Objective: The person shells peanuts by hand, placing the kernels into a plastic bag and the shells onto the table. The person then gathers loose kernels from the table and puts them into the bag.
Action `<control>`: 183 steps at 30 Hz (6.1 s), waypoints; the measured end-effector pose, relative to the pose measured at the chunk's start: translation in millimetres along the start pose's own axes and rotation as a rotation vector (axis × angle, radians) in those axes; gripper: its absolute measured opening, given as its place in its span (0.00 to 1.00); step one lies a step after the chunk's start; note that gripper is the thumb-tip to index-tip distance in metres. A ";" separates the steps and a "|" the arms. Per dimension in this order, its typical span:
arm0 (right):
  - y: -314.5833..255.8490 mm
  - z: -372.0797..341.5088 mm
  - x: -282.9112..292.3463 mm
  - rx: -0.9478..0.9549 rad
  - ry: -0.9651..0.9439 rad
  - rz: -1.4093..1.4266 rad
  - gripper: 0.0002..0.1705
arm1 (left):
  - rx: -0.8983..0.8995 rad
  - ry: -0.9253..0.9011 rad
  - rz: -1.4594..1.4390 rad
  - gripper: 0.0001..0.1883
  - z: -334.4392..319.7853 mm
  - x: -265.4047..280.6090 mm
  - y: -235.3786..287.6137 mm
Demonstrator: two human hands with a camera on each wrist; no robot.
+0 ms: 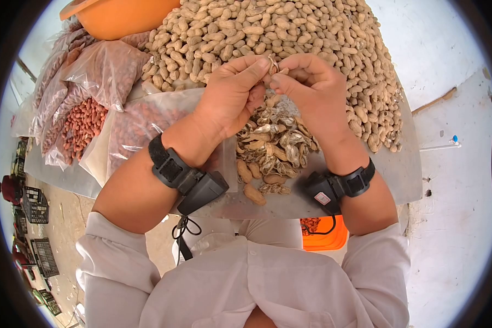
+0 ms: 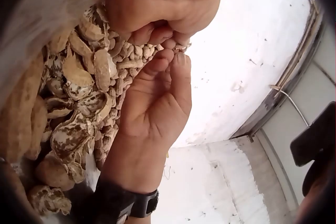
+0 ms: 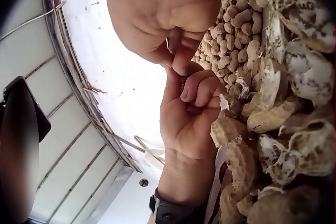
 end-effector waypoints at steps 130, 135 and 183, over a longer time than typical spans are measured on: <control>1.0 9.7 13.6 -0.055 -0.030 -0.115 0.09 | 0.153 0.098 -0.295 0.09 4.3 11.6 -6.8; 8.4 10.3 9.4 -0.077 -0.223 -0.291 0.11 | 0.104 0.093 -0.296 0.11 6.9 16.3 -3.4; -8.2 2.7 9.2 0.011 -0.076 -0.160 0.08 | -0.234 -0.124 0.411 0.10 -3.8 -5.8 11.5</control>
Point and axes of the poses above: each hand's wrist, its own z-axis towards the middle knuckle, its own x-axis out of the back of the hand, y = z × x, the point moved 7 cm from there along z, towards the middle knuckle, and after that the axes turned 13 degrees about -x, right-handed, at the moved point
